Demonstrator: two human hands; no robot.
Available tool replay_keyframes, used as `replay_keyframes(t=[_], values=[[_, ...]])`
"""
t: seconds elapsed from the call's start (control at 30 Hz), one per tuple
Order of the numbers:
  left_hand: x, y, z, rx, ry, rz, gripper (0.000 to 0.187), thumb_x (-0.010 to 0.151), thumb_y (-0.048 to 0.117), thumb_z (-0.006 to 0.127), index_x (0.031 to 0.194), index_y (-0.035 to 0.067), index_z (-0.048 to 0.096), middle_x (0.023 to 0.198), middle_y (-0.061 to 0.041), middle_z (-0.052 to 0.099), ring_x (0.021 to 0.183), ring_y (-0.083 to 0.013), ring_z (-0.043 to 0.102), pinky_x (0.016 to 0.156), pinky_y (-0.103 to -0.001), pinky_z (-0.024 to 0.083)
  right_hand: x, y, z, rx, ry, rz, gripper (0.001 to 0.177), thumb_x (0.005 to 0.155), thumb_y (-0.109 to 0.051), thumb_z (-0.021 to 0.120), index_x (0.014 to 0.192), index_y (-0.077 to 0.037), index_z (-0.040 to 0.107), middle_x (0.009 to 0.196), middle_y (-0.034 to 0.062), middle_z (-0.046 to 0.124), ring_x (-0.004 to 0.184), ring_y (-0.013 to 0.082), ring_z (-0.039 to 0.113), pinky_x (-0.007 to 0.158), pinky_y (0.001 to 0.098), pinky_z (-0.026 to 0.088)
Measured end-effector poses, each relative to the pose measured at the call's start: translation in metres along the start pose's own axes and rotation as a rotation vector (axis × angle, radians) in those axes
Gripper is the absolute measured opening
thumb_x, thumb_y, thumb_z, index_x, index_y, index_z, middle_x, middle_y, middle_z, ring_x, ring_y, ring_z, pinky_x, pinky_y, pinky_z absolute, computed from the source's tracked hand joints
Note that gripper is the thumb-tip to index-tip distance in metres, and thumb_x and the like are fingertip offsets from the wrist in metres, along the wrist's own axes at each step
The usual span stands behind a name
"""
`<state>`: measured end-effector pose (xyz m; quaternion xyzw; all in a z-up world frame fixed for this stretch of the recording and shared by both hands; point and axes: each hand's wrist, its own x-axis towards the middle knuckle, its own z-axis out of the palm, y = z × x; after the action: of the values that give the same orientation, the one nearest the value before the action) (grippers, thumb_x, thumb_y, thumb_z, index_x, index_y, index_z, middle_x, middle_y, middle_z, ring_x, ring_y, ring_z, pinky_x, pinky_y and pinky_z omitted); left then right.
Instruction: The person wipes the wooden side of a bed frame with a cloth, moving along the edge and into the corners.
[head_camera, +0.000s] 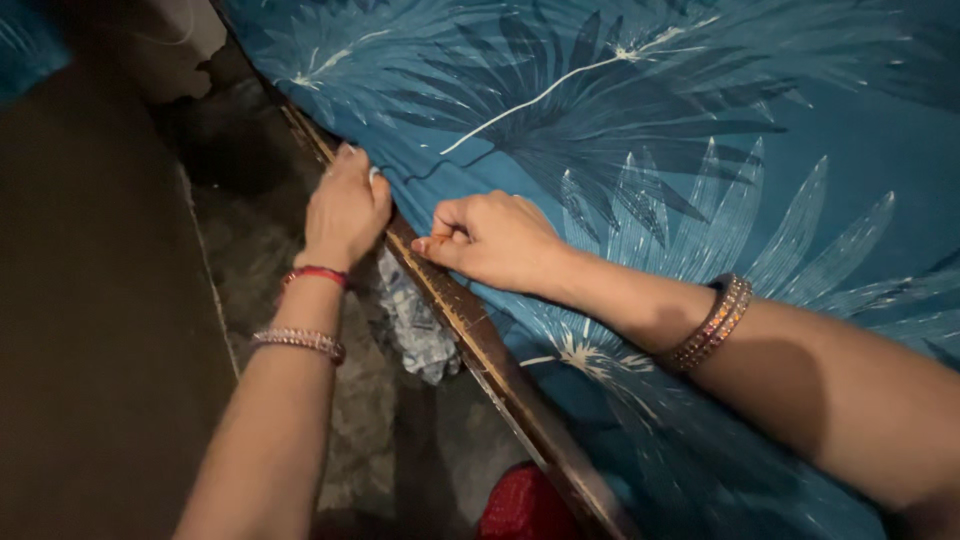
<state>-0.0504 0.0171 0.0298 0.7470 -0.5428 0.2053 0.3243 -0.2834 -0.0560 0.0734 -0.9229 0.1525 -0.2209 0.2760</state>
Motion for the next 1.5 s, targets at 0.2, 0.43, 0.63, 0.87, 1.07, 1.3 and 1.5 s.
replay_keyframes(t=[0.2, 0.43, 0.63, 0.87, 1.07, 1.3, 1.5], values=[[0.026, -0.034, 0.01, 0.118, -0.104, -0.008, 0.029, 0.096, 0.02, 0.053, 0.113, -0.001, 0.063, 0.144, -0.038, 0.047, 0.131, -0.0526, 0.045, 0.11, -0.052, 0.038, -0.002, -0.003, -0.003, 0.002, -0.007, -0.013, 0.041, 0.086, -0.052, 0.07, 0.076, -0.013, 0.071, 0.058, 0.0043, 0.066, 0.054, 0.0248, 0.064, 0.054, 0.0408, 0.046], [0.042, -0.059, 0.017, 0.151, -0.177, -0.059, 0.028, 0.097, 0.02, 0.049, 0.111, -0.001, 0.061, 0.131, -0.029, 0.061, 0.14, -0.0512, 0.036, 0.11, -0.054, 0.036, -0.005, -0.008, -0.007, 0.031, -0.035, 0.002, 0.04, 0.087, -0.053, 0.068, 0.078, -0.014, 0.071, 0.057, 0.0035, 0.065, 0.053, 0.0239, 0.064, 0.055, 0.0399, 0.047], [0.052, -0.072, 0.025, 0.179, -0.212, -0.201, 0.032, 0.101, 0.022, 0.047, 0.121, -0.002, 0.054, 0.126, -0.032, 0.062, 0.128, -0.0517, 0.05, 0.1, -0.056, 0.045, -0.004, -0.005, -0.005, 0.005, -0.078, 0.038, 0.04, 0.088, -0.052, 0.068, 0.078, -0.014, 0.071, 0.057, 0.003, 0.065, 0.052, 0.0242, 0.064, 0.055, 0.0402, 0.047], [0.036, -0.057, 0.018, 0.046, -0.233, -0.399, 0.041, 0.096, 0.025, 0.05, 0.131, 0.004, 0.051, 0.121, -0.034, 0.063, 0.112, -0.0516, 0.061, 0.097, -0.054, 0.048, 0.0, -0.001, -0.005, -0.016, -0.077, -0.023, 0.039, 0.087, -0.053, 0.068, 0.079, -0.015, 0.074, 0.058, 0.0018, 0.067, 0.055, 0.0227, 0.065, 0.056, 0.0398, 0.048], [-0.015, -0.021, 0.01, -0.011, -0.08, -0.24, 0.042, 0.096, 0.026, 0.055, 0.128, 0.0, 0.057, 0.126, -0.029, 0.063, 0.108, -0.0505, 0.062, 0.094, -0.055, 0.048, 0.002, 0.0, -0.003, -0.063, -0.092, 0.012, 0.039, 0.085, -0.055, 0.069, 0.081, -0.016, 0.075, 0.06, 0.0033, 0.068, 0.057, 0.024, 0.067, 0.057, 0.0409, 0.048], [-0.081, 0.051, -0.013, -0.069, -0.005, -0.111, 0.044, 0.095, 0.03, 0.06, 0.126, -0.001, 0.063, 0.126, -0.025, 0.066, 0.11, -0.0464, 0.064, 0.093, -0.051, 0.052, 0.01, 0.018, 0.005, 0.128, -0.024, -0.072, 0.032, 0.086, -0.039, 0.075, 0.078, -0.009, 0.073, 0.063, 0.0031, 0.068, 0.057, 0.0134, 0.062, 0.054, 0.0335, 0.047], [-0.126, 0.122, -0.041, -0.169, 0.063, 0.008, 0.041, 0.091, 0.027, 0.066, 0.124, 0.002, 0.066, 0.124, -0.022, 0.068, 0.107, -0.0403, 0.069, 0.088, -0.045, 0.056, 0.016, 0.032, 0.009, 0.34, -0.015, -0.055, 0.031, 0.09, -0.026, 0.076, 0.072, -0.003, 0.068, 0.061, -0.0013, 0.063, 0.058, 0.0034, 0.051, 0.051, 0.0272, 0.043]])
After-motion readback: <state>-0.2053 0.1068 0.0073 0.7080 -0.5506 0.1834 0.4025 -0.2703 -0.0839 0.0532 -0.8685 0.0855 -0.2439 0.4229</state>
